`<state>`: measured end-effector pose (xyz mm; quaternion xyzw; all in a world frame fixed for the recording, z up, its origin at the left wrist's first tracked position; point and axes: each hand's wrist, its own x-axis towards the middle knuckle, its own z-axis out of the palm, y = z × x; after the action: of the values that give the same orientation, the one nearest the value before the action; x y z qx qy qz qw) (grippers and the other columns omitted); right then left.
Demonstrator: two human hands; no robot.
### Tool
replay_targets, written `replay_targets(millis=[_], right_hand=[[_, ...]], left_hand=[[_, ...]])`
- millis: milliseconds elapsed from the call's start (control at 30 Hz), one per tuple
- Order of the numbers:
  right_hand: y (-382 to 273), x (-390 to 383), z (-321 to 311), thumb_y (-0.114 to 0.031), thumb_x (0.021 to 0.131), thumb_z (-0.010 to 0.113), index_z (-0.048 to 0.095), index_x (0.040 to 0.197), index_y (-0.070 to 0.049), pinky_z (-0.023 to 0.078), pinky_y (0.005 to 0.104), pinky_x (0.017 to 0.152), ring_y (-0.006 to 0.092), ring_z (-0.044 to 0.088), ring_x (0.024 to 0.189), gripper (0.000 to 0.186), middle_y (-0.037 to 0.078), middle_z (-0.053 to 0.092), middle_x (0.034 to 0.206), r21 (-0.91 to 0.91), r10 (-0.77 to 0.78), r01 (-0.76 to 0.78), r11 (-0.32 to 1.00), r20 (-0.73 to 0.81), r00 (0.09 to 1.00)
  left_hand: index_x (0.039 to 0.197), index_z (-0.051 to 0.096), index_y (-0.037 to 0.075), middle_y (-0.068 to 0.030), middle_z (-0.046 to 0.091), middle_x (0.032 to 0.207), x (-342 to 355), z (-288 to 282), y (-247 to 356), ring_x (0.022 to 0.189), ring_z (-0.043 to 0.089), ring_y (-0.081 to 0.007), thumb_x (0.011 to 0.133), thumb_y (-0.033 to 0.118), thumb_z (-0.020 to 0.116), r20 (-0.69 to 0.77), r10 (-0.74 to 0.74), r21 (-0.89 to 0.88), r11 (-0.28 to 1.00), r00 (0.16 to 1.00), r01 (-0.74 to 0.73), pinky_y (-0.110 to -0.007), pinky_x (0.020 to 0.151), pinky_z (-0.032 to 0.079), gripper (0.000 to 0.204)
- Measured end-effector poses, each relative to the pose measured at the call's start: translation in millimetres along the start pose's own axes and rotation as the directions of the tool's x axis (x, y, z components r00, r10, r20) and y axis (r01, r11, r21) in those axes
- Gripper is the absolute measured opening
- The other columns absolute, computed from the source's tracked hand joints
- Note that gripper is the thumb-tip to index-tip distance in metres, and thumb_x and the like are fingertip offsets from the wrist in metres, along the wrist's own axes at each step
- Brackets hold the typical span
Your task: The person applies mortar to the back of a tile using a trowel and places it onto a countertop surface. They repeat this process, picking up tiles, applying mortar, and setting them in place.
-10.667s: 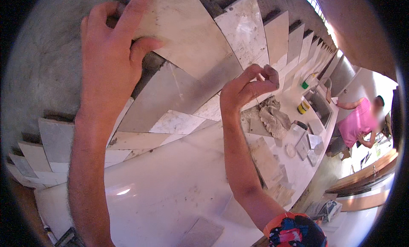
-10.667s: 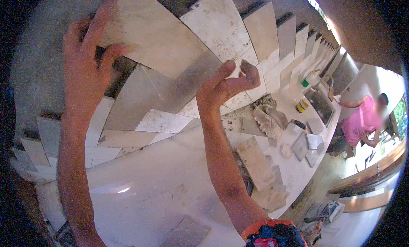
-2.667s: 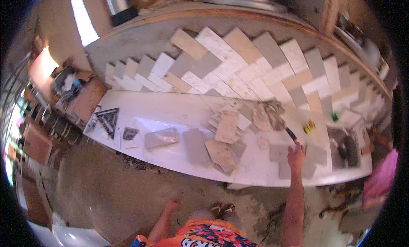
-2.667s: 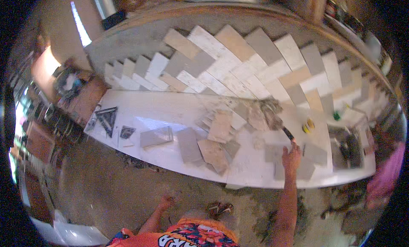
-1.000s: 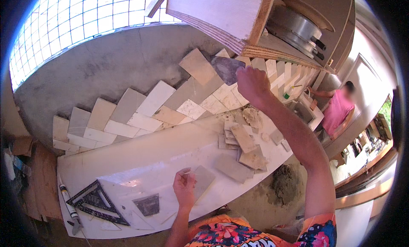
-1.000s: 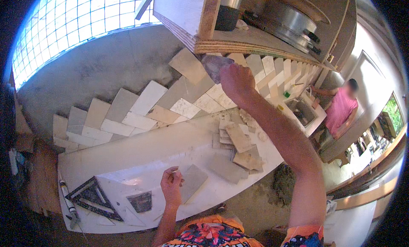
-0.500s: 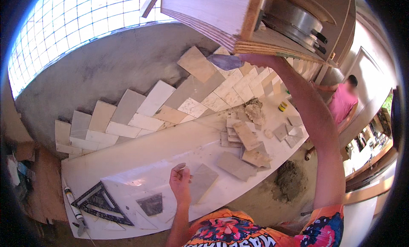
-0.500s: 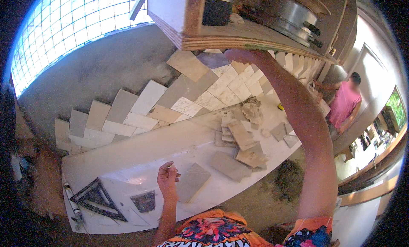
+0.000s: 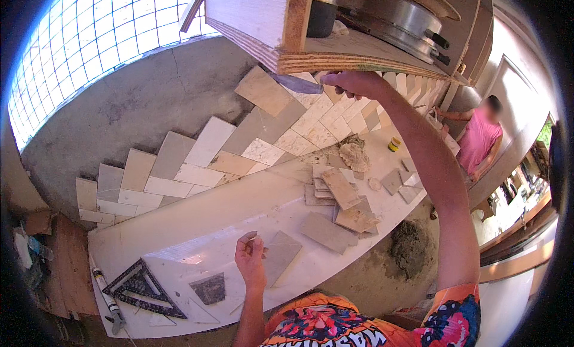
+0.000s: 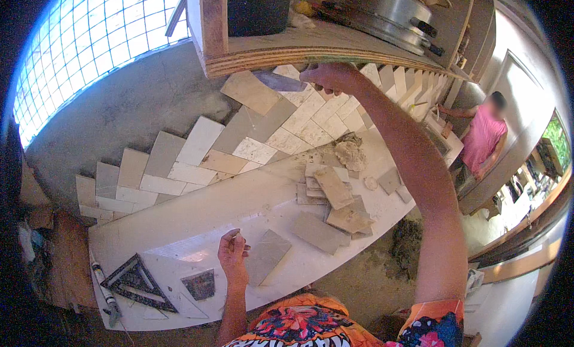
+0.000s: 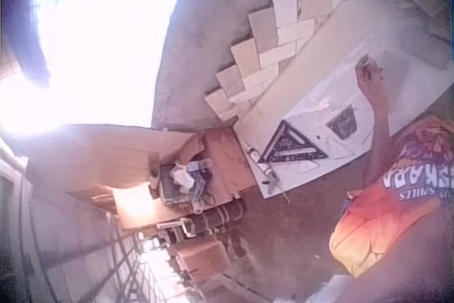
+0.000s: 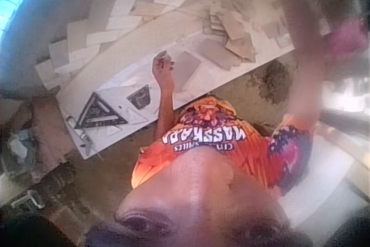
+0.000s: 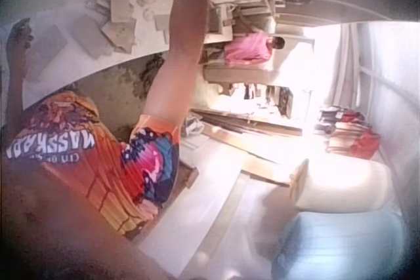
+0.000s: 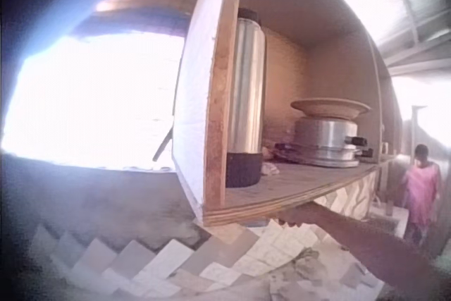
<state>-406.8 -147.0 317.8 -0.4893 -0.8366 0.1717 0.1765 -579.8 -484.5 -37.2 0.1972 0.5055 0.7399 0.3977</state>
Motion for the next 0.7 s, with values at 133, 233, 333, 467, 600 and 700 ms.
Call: replay_targets(millis=[133,233,333,467,600,700], right_hand=[[14,-8,11,-0.041,0.096,0.070,0.075,0.110,-0.007,0.049,0.0282,0.044,0.0096,0.059,0.053,0.037,0.005,0.068,0.074,0.149,-0.086,0.088,0.985,-0.018,0.996],[21,-7,25,-0.035,0.097,0.071,0.076,0.115,-0.006,0.050,0.0281,0.043,0.0103,0.060,0.052,0.034,0.005,0.070,0.074,0.253,-0.099,0.122,0.960,-0.103,0.990],[24,-21,25,-0.036,0.097,0.071,0.076,0.117,-0.006,0.052,0.0280,0.046,0.0112,0.063,0.054,0.036,0.006,0.072,0.076,0.203,-0.082,0.118,0.972,-0.177,0.981],[43,-49,50,-0.032,0.100,0.069,0.077,0.116,-0.004,0.048,0.0266,0.046,0.0085,0.061,0.055,0.033,0.004,0.072,0.077,0.230,-0.033,0.109,0.967,-0.315,0.949],[101,-122,94,-0.030,0.100,0.071,0.078,0.109,-0.002,0.052,0.0289,0.054,0.0088,0.063,0.059,0.030,0.003,0.073,0.079,0.417,0.174,0.005,0.909,-0.391,0.904],[165,-211,134,-0.024,0.098,0.073,0.079,0.109,-0.003,0.056,0.0312,0.065,0.0117,0.066,0.069,0.025,0.005,0.075,0.082,0.454,0.336,-0.095,0.886,-0.489,0.805]], left_hand=[[0.121,0.066,0.007,0.0016,0.065,0.092,-7,-1,-1,0.076,0.062,-0.0085,0.100,0.020,0.073,-0.007,0.001,0.014,1.000,1.000,-0.001,-0.024,0.065,0.044,0.026],[0.121,0.067,0.007,0.0019,0.065,0.091,-12,-6,0,0.075,0.062,-0.0086,0.101,0.021,0.073,-0.018,0.001,0.038,0.999,1.000,-0.001,-0.024,0.064,0.044,0.026],[0.122,0.067,0.007,0.0023,0.065,0.090,-19,-7,6,0.074,0.062,-0.0086,0.101,0.022,0.073,-0.010,-0.016,0.049,0.999,1.000,0.016,-0.024,0.063,0.045,0.026],[0.122,0.067,0.008,0.0019,0.064,0.091,-22,-23,7,0.074,0.061,-0.0086,0.100,0.022,0.073,-0.043,0.024,0.021,0.999,0.999,-0.024,-0.023,0.064,0.045,0.027],[0.122,0.067,0.009,0.0020,0.063,0.092,-24,-31,4,0.075,0.060,-0.0084,0.099,0.024,0.074,-0.072,-0.016,0.039,0.999,0.997,0.019,-0.023,0.064,0.045,0.029],[0.122,0.067,0.009,0.0026,0.062,0.093,-25,-20,-5,0.077,0.059,-0.0077,0.099,0.028,0.074,-0.045,-0.051,0.129,0.990,0.998,0.056,-0.022,0.065,0.044,0.031]])
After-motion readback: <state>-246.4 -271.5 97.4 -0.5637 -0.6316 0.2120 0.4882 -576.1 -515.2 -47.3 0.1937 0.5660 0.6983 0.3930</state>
